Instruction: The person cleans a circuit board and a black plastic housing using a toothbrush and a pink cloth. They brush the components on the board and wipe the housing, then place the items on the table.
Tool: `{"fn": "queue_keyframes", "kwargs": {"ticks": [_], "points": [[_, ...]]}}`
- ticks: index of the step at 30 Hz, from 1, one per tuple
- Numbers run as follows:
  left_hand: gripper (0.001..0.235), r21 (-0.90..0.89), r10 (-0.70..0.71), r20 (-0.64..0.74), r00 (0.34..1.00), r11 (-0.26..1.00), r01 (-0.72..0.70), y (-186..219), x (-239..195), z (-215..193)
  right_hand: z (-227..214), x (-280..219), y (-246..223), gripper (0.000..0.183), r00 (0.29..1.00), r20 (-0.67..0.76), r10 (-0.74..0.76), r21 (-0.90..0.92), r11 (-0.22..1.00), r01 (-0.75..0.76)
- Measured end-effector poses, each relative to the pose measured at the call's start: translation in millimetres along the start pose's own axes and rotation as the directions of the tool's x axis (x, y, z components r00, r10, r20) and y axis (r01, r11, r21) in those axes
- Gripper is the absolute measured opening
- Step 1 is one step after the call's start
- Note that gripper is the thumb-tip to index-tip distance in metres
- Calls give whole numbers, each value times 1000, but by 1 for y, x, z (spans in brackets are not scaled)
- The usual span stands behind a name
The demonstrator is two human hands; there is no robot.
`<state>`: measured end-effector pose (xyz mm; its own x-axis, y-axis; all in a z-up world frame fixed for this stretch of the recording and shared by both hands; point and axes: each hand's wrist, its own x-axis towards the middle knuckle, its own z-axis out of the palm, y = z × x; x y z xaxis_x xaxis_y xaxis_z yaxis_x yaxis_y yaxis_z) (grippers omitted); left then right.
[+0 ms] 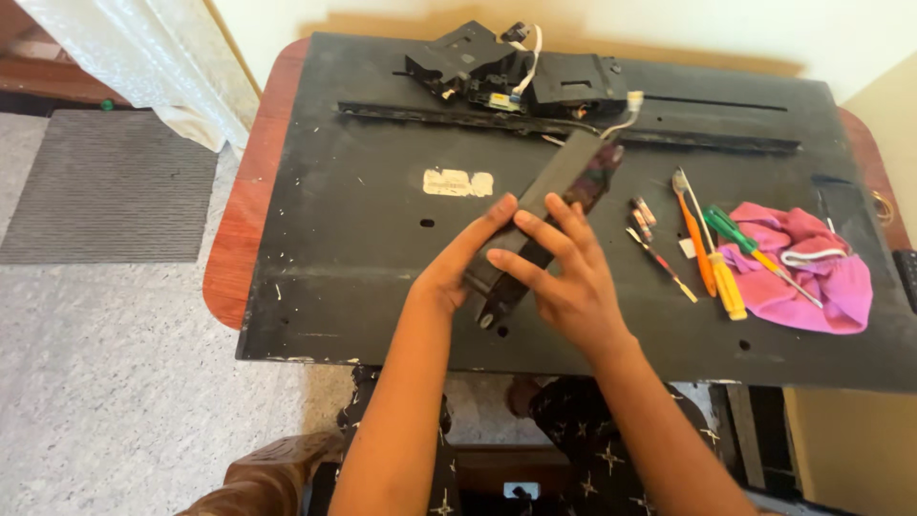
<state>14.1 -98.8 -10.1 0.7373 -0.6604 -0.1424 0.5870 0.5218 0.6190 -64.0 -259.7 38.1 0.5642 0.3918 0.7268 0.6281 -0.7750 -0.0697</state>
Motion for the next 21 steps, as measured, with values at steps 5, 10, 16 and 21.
{"fn": "queue_keyframes", "kwargs": {"ticks": [5, 10, 16, 21], "points": [[84, 145, 81, -178, 981, 988, -56, -12, 11, 10, -4, -18, 4, 66, 969, -45, 245, 86, 967, -240], [100, 112, 312, -280, 908, 950, -291, -12, 18, 17, -10, -22, 36, 63, 631, 378, 678, 790, 119, -602], [108, 193, 462, -536, 707, 882, -430, -36, 30, 21, 19, -34, 41, 72, 622, 532, 575, 758, 3, -652], [91, 326, 505, -572, 646, 863, -386, -36, 35, 12, 36, -44, 72, 47, 515, 402, 757, 789, -2, -614]]}}
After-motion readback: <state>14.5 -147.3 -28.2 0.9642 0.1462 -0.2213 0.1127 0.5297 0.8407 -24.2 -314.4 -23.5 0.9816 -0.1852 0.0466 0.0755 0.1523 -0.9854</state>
